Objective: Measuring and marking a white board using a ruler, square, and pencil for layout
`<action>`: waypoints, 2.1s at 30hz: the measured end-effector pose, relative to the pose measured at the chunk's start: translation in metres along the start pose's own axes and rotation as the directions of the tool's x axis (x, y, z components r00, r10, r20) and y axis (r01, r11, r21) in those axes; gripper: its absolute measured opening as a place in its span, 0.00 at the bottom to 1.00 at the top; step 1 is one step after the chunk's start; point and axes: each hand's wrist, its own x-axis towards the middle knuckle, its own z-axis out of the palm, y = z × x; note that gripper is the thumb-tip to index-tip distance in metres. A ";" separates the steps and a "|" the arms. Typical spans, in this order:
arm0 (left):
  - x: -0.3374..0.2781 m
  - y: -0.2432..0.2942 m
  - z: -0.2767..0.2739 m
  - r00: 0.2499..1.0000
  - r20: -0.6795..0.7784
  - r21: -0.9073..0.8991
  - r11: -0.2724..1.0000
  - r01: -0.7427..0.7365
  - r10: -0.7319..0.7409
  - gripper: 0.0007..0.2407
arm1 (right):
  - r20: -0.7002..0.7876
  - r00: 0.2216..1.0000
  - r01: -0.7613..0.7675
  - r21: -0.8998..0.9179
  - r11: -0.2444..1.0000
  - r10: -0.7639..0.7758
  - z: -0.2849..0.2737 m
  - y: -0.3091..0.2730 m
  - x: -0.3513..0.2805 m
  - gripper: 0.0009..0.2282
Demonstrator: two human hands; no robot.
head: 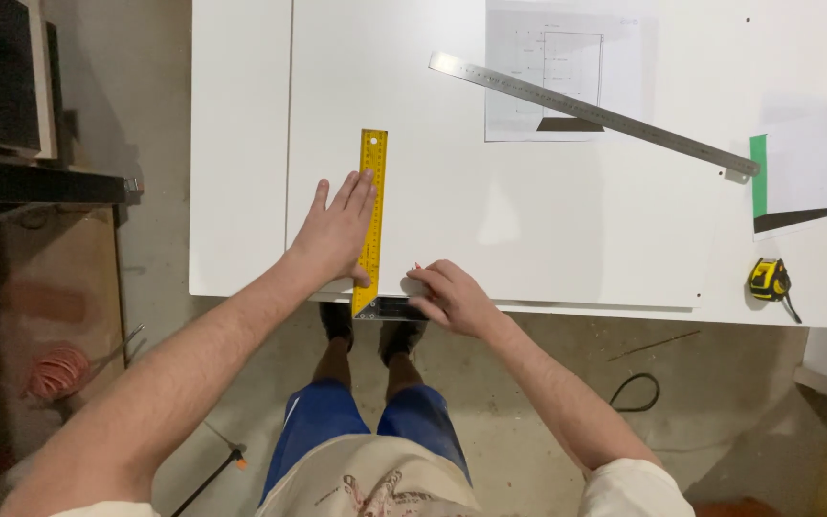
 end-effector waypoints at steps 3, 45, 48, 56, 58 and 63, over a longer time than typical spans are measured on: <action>-0.002 0.004 -0.006 1.000 0.019 -0.002 1.000 0.011 -0.011 0.59 | -0.010 1.000 -0.005 0.047 0.999 0.006 0.012 0.002 0.002 0.14; 0.001 0.005 -0.007 0.999 0.036 0.038 0.999 0.003 -0.004 0.56 | -0.137 0.983 -0.131 -0.078 0.988 0.120 0.029 0.034 0.092 0.06; 0.001 0.007 -0.008 0.998 0.058 0.079 0.997 0.006 -0.011 0.56 | -0.205 0.971 -0.148 -0.099 0.984 0.125 0.024 0.063 0.124 0.06; -0.002 0.010 -0.013 0.999 0.044 0.108 0.994 0.017 -0.022 0.55 | -0.357 0.929 -0.165 -0.150 0.975 0.103 0.008 0.098 0.184 0.05; -0.002 0.010 -0.012 0.999 0.043 0.117 0.993 0.016 -0.022 0.56 | -0.362 0.925 -0.185 -0.161 0.970 0.116 0.007 0.096 0.186 0.05; -0.003 0.008 -0.012 0.999 0.039 0.115 0.993 0.012 -0.016 0.56 | -0.295 0.946 -0.179 -0.124 0.976 0.136 0.020 0.077 0.148 0.06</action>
